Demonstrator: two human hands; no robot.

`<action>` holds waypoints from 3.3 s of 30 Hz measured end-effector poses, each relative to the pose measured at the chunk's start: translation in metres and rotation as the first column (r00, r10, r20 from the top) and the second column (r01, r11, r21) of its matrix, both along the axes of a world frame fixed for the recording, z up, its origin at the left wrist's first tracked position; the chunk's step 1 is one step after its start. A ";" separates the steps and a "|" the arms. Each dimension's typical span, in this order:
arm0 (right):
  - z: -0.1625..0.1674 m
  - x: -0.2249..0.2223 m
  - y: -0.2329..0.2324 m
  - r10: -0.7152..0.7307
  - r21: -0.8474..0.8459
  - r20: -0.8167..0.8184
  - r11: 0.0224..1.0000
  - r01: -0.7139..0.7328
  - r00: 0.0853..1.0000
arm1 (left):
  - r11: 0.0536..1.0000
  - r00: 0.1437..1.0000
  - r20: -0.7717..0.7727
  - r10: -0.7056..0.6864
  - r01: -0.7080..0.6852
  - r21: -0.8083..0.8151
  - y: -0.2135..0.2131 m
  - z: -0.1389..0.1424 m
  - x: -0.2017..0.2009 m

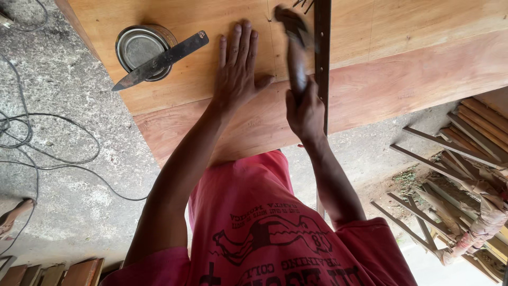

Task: The person hammers nails into a wooden board that has a long metal bracket laid across it, working along the board and driving nails at successive positions with a claw hammer. A can with a knife resting on it sits on the board and the person occasionally steadies the board with a hand.

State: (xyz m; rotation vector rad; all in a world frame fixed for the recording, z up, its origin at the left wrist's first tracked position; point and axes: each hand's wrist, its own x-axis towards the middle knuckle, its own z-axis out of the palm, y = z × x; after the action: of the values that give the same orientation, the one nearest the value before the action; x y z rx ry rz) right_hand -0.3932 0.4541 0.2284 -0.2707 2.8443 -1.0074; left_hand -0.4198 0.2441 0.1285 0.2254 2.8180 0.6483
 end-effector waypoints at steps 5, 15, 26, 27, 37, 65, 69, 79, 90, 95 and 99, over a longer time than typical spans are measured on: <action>-0.003 -0.002 0.000 -0.092 -0.117 0.007 0.989 0.092 0.996 | 1.000 0.999 0.053 0.002 -0.002 -0.005 -0.002 0.014 -0.005; -0.007 0.003 0.000 -0.078 -0.164 0.019 0.983 0.080 0.997 | 0.998 0.996 -0.085 -0.026 0.021 -0.052 0.000 0.002 -0.001; -0.007 0.002 -0.001 -0.142 -0.157 0.051 0.976 0.148 0.989 | 0.997 0.999 -0.049 -0.020 0.016 -0.075 0.001 -0.003 -0.002; -0.006 0.002 0.000 -0.188 -0.174 0.087 0.964 0.201 0.978 | 0.997 1.000 -0.020 -0.014 0.013 -0.074 0.002 -0.001 -0.003; 0.014 -0.008 -0.008 -0.098 -0.028 0.070 0.995 0.101 0.993 | 0.997 0.994 -0.111 -0.018 0.010 -0.073 0.000 0.001 0.000; 0.075 0.124 0.139 -0.535 -0.419 0.434 0.592 0.688 0.725 | 0.927 0.844 -0.476 0.247 -0.063 0.370 0.037 0.059 -0.087; 0.062 0.119 0.185 -0.540 -0.449 0.501 0.507 0.736 0.677 | 0.938 0.819 -0.552 0.156 0.053 0.344 0.105 0.071 -0.144; 0.027 0.094 0.262 -0.473 -0.373 0.617 0.529 0.763 0.629 | 0.975 0.833 -0.553 -0.021 -0.106 -0.197 0.161 0.068 -0.245; 0.025 0.065 0.261 -0.399 -0.472 0.591 0.533 0.702 0.701 | 0.988 0.829 -0.560 -0.006 -0.081 -0.131 0.176 0.044 -0.257; 0.046 0.071 0.231 -0.413 -0.445 0.556 0.585 0.678 0.721 | 0.782 0.946 -0.165 0.281 -0.126 0.610 0.108 0.059 -0.196; 0.059 0.078 0.193 -0.368 -0.456 0.604 0.569 0.685 0.707 | 0.245 0.909 0.162 0.384 -0.269 0.931 0.030 0.055 -0.123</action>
State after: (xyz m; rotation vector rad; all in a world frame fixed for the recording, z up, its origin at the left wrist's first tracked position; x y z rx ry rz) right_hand -0.3155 0.6470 0.2872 0.7795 2.0400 -1.8842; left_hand -0.5425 0.2746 0.1837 -0.1893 2.1105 2.4362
